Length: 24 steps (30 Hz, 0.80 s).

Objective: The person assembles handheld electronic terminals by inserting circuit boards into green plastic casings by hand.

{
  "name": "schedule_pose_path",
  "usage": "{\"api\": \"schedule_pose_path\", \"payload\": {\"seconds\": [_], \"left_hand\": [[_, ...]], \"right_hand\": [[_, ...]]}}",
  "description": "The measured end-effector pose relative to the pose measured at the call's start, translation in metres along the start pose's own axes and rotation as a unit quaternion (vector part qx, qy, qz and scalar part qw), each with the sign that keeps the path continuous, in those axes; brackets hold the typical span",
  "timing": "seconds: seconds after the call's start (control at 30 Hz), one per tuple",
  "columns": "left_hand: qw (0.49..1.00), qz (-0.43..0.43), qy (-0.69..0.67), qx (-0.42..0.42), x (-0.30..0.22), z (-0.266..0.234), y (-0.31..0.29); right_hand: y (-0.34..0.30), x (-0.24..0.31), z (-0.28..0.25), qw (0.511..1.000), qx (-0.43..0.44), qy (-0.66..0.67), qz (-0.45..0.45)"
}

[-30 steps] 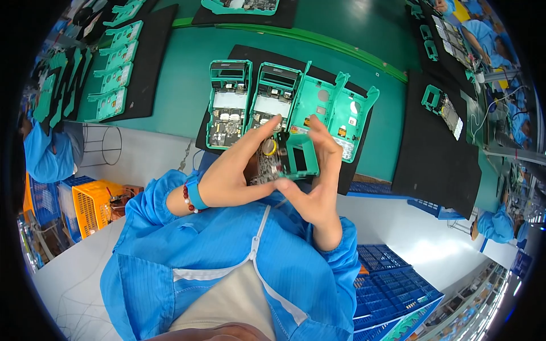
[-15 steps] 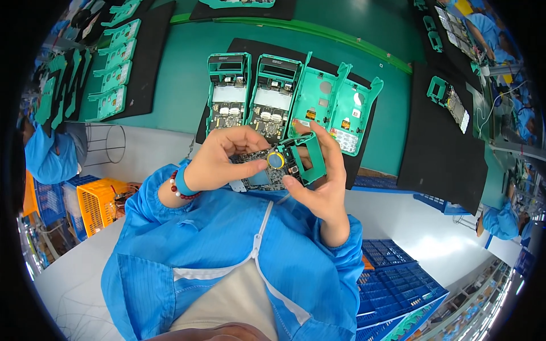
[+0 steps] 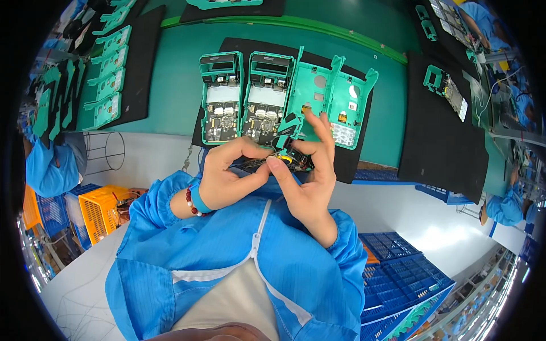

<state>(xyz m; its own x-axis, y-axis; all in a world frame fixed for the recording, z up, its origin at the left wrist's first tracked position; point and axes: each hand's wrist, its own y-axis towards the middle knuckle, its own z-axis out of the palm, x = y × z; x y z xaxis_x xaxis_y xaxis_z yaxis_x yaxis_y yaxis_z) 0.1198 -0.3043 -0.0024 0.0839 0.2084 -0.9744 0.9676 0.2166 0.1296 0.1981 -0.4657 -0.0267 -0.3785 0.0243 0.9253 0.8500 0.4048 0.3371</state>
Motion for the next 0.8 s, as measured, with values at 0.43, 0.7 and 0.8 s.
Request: {"api": "schedule_pose_path", "payload": {"seconds": [0.43,0.7,0.8], "left_hand": [[0.994,0.090,0.060,-0.011,0.007,-0.001,0.000],[0.989,0.136,0.046,-0.045,0.008,0.003,-0.001],[0.988,0.138,0.045,-0.043,0.008,0.003,0.000]], "right_hand": [[0.000,-0.001,0.004,0.997,0.026,0.075,0.004],[0.003,-0.006,0.000,0.997,0.037,-0.001,-0.062],[0.002,-0.008,0.000,0.997,0.036,-0.001,-0.062]]}}
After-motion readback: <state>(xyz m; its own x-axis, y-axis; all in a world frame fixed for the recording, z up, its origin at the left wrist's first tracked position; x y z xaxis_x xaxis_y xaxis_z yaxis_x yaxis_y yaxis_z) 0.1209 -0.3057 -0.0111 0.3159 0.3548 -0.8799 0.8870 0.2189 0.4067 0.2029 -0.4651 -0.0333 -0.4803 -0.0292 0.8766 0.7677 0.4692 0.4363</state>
